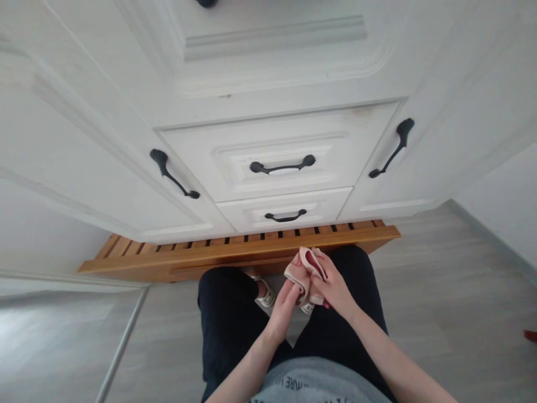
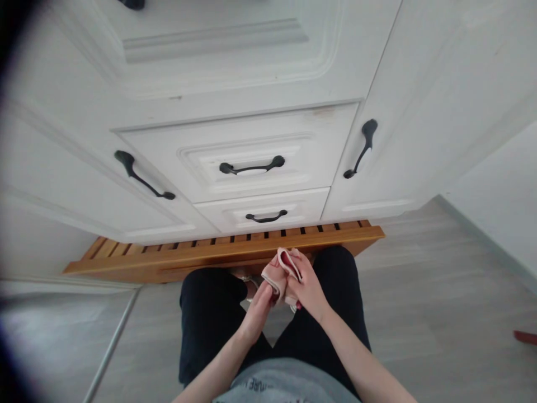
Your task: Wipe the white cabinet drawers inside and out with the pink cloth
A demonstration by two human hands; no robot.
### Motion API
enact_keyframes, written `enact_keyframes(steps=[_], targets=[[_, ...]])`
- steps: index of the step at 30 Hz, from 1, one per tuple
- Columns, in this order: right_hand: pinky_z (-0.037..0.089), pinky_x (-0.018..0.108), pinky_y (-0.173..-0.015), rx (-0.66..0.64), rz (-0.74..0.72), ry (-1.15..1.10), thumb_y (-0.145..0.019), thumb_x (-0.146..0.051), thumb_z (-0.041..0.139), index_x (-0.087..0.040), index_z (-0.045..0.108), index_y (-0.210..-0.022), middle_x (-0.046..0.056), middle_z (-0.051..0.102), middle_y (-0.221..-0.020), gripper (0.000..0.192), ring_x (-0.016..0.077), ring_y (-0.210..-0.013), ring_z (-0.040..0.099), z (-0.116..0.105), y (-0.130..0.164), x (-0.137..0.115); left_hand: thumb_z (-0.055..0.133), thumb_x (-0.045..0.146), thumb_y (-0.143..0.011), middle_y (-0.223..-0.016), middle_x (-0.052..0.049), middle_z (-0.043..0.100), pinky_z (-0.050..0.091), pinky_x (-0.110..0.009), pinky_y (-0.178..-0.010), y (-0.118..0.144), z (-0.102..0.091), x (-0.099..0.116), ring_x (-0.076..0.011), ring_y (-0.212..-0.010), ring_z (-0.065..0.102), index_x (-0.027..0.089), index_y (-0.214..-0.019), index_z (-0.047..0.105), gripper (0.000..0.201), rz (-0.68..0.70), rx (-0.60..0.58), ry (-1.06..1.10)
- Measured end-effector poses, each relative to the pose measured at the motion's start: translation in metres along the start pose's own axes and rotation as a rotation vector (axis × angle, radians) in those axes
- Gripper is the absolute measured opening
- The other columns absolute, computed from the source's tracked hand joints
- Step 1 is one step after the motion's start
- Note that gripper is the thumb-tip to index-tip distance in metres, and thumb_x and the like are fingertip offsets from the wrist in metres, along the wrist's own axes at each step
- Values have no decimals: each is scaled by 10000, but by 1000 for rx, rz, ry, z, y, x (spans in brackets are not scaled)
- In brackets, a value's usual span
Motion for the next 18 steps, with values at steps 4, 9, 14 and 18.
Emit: enact_keyframes(steps=[4, 9, 14, 18], targets=[[258, 564, -1275, -36, -226, 244, -856, -195, 605, -309, 539, -1489, 74, 353, -1644, 647, 315, -1542, 297, 10, 17, -4, 762, 509, -849, -1465, -109, 606, 395, -431, -1205, 5, 1, 12, -331, -1398, 522, 218, -1413, 570, 663, 37, -29, -98], [274, 561, -1273, -62, -127, 149, -923, -251, 564, -340, 655, -1370, 50, 449, -1587, 465, 293, -1489, 400, 17, 33, 8, 794, 458, -835, -1430, -125, 636, 423, -424, -1166, 4, -11, 7, -321, -1347, 570, 204, -1401, 579, 657, -36, 6, -62], [337, 518, -1236, -19, 181, -254, -922, -417, 640, -285, 696, -1283, 61, 632, -1408, 388, 293, -1394, 514, -2, 31, 9, 846, 466, -769, -1133, -112, 764, 526, -327, -930, 5, -23, 3, -242, -1025, 693, 151, -1171, 706, 529, -104, 135, 82], [507, 446, -1073, 28, 386, -541, -833, -467, 744, -259, 672, -1254, 59, 722, -1263, 475, 285, -1238, 641, -23, 27, 8, 819, 541, -747, -994, -32, 751, 515, -264, -834, -1, -39, 11, -165, -894, 663, 195, -1097, 682, 512, -48, 315, 88]])
Point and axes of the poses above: each hand's wrist, its own y-axis away from the middle knuckle, its own z-axis out of the palm, x = y × z, the point moved 1 cm from there along -y, towards the middle knuckle
